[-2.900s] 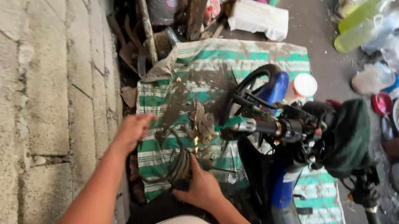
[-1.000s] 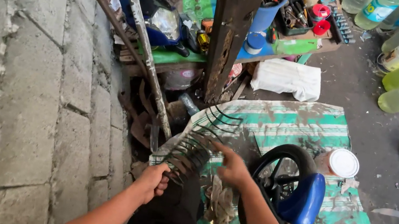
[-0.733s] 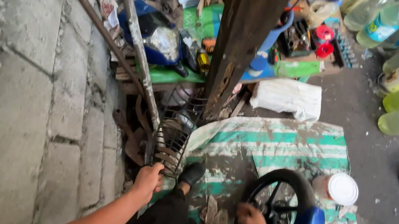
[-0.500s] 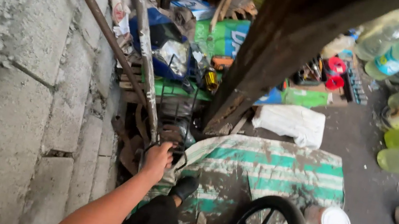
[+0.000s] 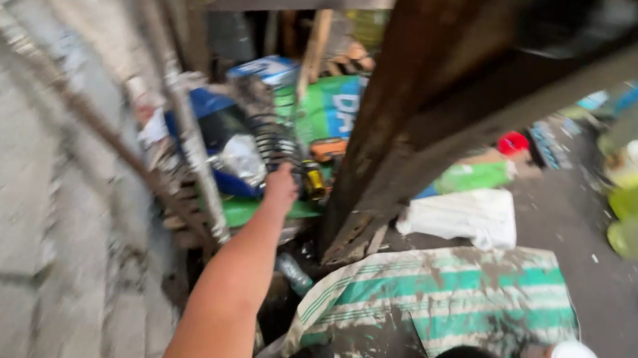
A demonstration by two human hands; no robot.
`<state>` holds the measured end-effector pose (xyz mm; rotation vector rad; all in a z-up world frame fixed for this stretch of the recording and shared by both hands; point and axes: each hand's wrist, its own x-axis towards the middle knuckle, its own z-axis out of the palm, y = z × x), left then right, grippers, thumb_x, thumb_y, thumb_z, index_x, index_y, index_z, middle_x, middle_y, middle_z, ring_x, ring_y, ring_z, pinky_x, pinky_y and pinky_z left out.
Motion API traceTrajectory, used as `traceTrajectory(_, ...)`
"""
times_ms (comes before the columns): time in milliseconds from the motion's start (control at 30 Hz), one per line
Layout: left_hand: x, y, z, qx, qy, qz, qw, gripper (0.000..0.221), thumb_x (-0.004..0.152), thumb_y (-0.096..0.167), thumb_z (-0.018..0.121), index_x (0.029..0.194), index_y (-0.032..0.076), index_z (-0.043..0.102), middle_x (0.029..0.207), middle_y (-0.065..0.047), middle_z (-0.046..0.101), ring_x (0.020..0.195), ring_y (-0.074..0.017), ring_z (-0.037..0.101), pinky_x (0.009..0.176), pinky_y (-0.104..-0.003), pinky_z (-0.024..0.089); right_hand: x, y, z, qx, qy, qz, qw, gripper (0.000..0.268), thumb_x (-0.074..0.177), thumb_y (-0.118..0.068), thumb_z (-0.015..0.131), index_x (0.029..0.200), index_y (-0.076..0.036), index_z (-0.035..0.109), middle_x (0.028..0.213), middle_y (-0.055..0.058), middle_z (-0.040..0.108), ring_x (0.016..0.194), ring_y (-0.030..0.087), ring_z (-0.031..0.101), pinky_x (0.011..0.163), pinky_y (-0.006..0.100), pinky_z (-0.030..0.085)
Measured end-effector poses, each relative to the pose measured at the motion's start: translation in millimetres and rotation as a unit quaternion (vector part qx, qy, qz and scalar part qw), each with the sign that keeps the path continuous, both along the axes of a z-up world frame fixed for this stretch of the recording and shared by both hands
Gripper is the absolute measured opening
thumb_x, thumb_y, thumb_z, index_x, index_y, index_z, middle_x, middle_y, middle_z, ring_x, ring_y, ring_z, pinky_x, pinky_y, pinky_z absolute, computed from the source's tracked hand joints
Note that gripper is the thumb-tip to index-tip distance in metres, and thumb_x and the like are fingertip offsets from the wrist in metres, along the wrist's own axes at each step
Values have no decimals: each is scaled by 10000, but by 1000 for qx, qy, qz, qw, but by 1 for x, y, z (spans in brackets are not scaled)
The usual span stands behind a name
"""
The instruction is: The person is removing plastic body panels from a motorcycle using a screwdriver.
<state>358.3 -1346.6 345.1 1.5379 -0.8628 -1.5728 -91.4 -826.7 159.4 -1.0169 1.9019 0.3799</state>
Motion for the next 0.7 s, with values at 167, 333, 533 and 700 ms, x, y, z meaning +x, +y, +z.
traceTrajectory(167, -23, -42, -3, 106, 96, 217, 966, 439, 1043, 437, 730, 1211, 36, 663, 1000, -174, 572, 754, -355, 660, 524, -486, 507, 22, 67, -16, 48, 19, -54, 997, 464, 877, -523, 726, 1331, -621, 745, 1370, -199, 816, 1423, 101, 703, 1282, 357, 545)
traceTrajectory(333, -28, -62, -24, 120, 118, 243, 955, 589, 1081, 467, 786, 1335, -11, 554, 1006, -173, 514, 697, -313, 565, 513, -403, 483, 43, 121, -21, 71, 56, -165, 982, 406, 889, -435, 758, 1278, -535, 819, 1378, -169, 849, 1426, 123, 728, 1241, 378, 591)
traceTrajectory(533, -8, -50, -45, 151, 122, 124, 973, 403, 1166, 552, 568, 1082, 163, 508, 757, 44, 379, 584, -140, 419, 536, -311, 355, 54, 113, -20, 88, 0, -196, 977, 399, 912, -383, 711, 1292, -479, 788, 1360, -129, 836, 1347, 107, 763, 1175, 313, 590)
traceTrajectory(700, -17, -36, -45, 245, 105, 205, 942, 137, 1189, 298, 459, 1158, 166, 477, 919, -11, 441, 697, -237, 431, 636, -386, 380, 63, 126, 6, 117, -54, -191, 973, 394, 932, -339, 671, 1304, -431, 764, 1345, -96, 825, 1282, 93, 792, 1120, 259, 588)
